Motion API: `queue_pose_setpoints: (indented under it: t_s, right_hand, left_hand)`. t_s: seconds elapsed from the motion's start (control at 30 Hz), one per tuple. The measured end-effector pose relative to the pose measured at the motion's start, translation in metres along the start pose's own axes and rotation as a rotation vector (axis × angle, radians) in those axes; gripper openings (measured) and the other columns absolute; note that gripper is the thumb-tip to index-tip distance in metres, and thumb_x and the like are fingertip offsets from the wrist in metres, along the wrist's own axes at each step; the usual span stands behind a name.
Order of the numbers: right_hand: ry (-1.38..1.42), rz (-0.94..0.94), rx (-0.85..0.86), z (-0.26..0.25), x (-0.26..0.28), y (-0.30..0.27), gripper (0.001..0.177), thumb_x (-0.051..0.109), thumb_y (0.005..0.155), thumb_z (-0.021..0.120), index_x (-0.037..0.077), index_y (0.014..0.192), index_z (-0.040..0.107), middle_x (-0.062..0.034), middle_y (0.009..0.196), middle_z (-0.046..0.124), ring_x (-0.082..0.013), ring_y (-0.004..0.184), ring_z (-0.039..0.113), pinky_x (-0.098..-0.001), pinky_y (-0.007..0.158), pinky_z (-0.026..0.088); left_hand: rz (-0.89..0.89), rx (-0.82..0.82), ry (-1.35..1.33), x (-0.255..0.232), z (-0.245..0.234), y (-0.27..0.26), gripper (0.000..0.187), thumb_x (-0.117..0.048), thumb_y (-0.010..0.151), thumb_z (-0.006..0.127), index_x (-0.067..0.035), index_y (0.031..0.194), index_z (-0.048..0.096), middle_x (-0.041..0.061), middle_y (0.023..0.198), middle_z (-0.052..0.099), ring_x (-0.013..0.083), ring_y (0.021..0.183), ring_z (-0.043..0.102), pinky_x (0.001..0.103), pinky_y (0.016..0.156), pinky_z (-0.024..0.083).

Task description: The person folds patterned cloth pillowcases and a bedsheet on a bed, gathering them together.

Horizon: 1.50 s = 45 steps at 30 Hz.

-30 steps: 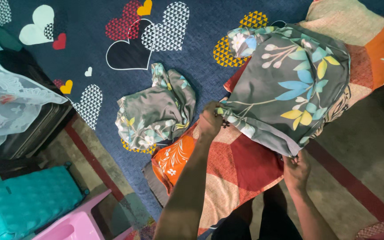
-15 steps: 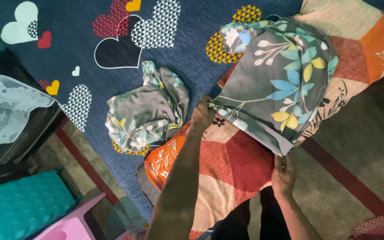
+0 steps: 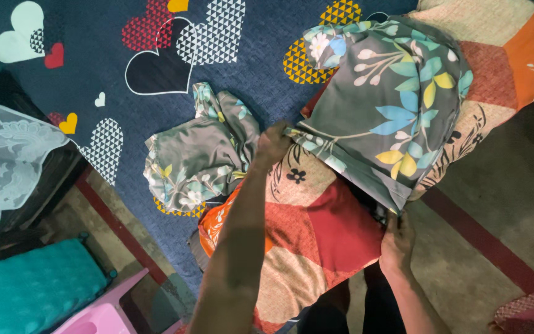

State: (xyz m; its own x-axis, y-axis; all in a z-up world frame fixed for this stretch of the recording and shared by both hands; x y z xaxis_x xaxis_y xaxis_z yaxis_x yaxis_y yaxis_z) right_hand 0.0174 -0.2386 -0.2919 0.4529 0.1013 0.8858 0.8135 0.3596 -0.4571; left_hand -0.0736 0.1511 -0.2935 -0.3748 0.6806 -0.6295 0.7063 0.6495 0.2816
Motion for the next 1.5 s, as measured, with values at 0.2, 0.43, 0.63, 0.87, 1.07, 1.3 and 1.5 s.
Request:
queue_pose_setpoints:
  t_s: [0.2,0.43,0.63,0.87,1.07,1.3,1.5]
  right_hand:
    - [0.045,0.065,0.019,0.009,0.012,-0.004,0.031,0.024,0.112,0.046,0.003,0.131,0.057,-0.0014,0.117,0.061,-0.0106,0.099,0.053,-0.03,0.087,0.045]
    - [0.162,0.176,0.08,0.014,0.001,-0.011,0.033,0.021,0.106,0.053,0.001,0.132,0.06,-0.0029,0.127,0.064,-0.012,0.113,0.056,-0.0305,0.099,0.044]
    - [-0.298,-0.044,-0.014,0.009,-0.009,-0.021,0.037,0.028,0.114,0.046,-0.001,0.131,0.061,-0.0121,0.12,0.067,-0.0185,0.106,0.059,-0.0339,0.095,0.045]
    - [-0.413,-0.223,-0.072,0.011,-0.016,-0.032,0.039,0.03,0.118,0.038,-0.001,0.133,0.056,-0.0196,0.12,0.059,-0.029,0.107,0.056,-0.0405,0.096,0.044]
    - [-0.453,-0.22,0.02,0.03,0.006,-0.027,0.038,0.029,0.113,0.047,0.001,0.136,0.058,-0.0188,0.117,0.055,-0.034,0.104,0.054,-0.0451,0.091,0.044]
    - [-0.379,-0.092,-0.025,0.038,0.016,-0.023,0.041,0.033,0.111,0.05,0.002,0.137,0.056,-0.018,0.123,0.059,-0.0306,0.11,0.054,-0.0449,0.097,0.043]
    - [0.192,0.031,-0.028,0.05,0.021,-0.004,0.04,0.028,0.112,0.041,0.006,0.144,0.05,-0.0082,0.138,0.059,-0.0201,0.123,0.057,-0.0376,0.107,0.046]
  left_hand:
    - [-0.609,0.658,-0.543,0.008,0.008,-0.008,0.027,-0.007,0.097,0.062,-0.005,0.121,0.073,0.006,0.104,0.077,0.0106,0.091,0.068,0.026,0.082,0.053]
    - [-0.62,0.574,-0.642,0.02,-0.008,-0.02,0.026,-0.001,0.094,0.066,-0.003,0.119,0.071,0.001,0.099,0.073,0.0061,0.086,0.065,0.021,0.075,0.053]
    - [-0.583,0.546,-0.225,-0.014,-0.036,-0.023,0.024,-0.02,0.104,0.062,-0.005,0.119,0.073,0.007,0.084,0.069,0.0119,0.069,0.057,0.03,0.062,0.048]
    - [0.034,0.009,-0.062,-0.078,-0.099,-0.041,0.02,-0.012,0.104,0.057,0.002,0.115,0.067,0.025,0.104,0.069,0.0441,0.094,0.067,0.048,0.08,0.055]
    - [-0.16,0.128,0.064,-0.05,-0.104,-0.071,0.018,-0.015,0.095,0.066,-0.005,0.107,0.073,0.02,0.099,0.073,0.0406,0.092,0.071,0.046,0.078,0.056]
    - [-0.176,-0.078,0.354,-0.072,-0.107,-0.068,0.034,-0.027,0.086,0.075,-0.007,0.111,0.065,0.017,0.098,0.069,0.0405,0.089,0.068,0.049,0.077,0.053]
    - [0.199,-0.142,0.898,-0.089,-0.049,-0.063,0.024,-0.024,0.1,0.08,-0.015,0.121,0.076,0.012,0.079,0.068,0.031,0.05,0.059,0.045,0.042,0.043]
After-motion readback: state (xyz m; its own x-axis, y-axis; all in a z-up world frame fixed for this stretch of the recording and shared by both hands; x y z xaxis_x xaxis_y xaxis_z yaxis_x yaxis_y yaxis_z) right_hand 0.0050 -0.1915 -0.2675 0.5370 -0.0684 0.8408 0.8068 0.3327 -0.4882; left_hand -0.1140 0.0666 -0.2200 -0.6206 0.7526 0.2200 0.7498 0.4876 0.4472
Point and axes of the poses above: each hand's wrist, its own y-axis towards the middle knuckle, its own z-axis out of the palm, x = y × z, the point moved 7 cm from there along y, towards the middle knuckle
